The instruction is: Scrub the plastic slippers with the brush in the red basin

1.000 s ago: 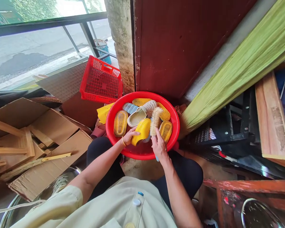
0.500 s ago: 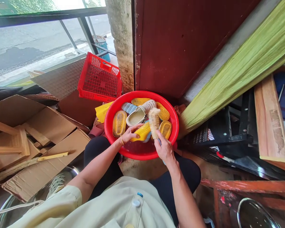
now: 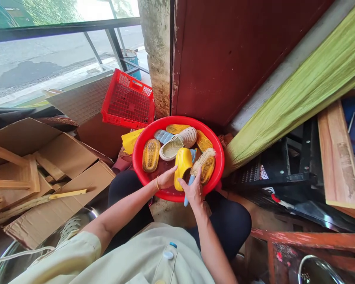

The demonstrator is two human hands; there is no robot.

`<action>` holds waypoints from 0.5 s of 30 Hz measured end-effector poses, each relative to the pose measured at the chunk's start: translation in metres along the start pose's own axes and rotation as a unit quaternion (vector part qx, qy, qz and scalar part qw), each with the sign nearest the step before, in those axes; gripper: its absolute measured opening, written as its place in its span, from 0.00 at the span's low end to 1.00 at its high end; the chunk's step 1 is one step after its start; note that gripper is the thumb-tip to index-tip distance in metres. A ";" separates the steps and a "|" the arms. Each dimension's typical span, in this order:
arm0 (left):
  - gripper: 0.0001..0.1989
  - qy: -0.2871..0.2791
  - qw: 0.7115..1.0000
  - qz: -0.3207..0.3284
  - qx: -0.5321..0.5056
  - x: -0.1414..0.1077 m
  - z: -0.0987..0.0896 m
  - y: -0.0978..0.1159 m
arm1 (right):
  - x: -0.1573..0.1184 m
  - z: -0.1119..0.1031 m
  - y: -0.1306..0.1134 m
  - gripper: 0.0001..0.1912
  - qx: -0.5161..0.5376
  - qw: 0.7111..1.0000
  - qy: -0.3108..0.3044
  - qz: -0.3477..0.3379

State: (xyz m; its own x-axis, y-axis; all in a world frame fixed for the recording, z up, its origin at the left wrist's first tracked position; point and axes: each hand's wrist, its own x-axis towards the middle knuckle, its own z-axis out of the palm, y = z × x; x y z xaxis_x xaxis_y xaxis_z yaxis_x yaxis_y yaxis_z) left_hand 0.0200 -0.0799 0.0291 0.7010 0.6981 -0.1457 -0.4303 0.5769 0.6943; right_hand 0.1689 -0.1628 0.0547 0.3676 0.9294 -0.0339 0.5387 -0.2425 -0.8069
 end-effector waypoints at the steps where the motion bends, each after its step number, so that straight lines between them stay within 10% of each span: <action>1: 0.38 -0.013 1.000 0.002 0.008 -0.002 0.000 0.002 | 0.000 0.006 -0.001 0.64 0.038 0.999 -0.009 0.028; 6: 0.34 -0.008 0.990 0.059 0.124 -0.007 -0.006 0.024 | -0.001 0.014 0.003 0.56 0.265 0.951 -0.080 0.140; 15: 0.45 0.075 0.974 0.144 0.158 0.018 0.012 -0.001 | 0.020 0.002 0.000 0.59 0.339 0.934 -0.015 0.109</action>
State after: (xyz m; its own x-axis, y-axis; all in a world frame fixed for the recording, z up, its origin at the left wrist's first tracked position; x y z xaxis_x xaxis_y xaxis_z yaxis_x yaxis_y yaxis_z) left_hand 0.0398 -0.0728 0.0343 0.4764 0.8792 0.0023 -0.3830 0.2052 0.9007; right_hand 0.1749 -0.1434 0.0530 0.3863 0.8882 -0.2489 -0.1551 -0.2034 -0.9667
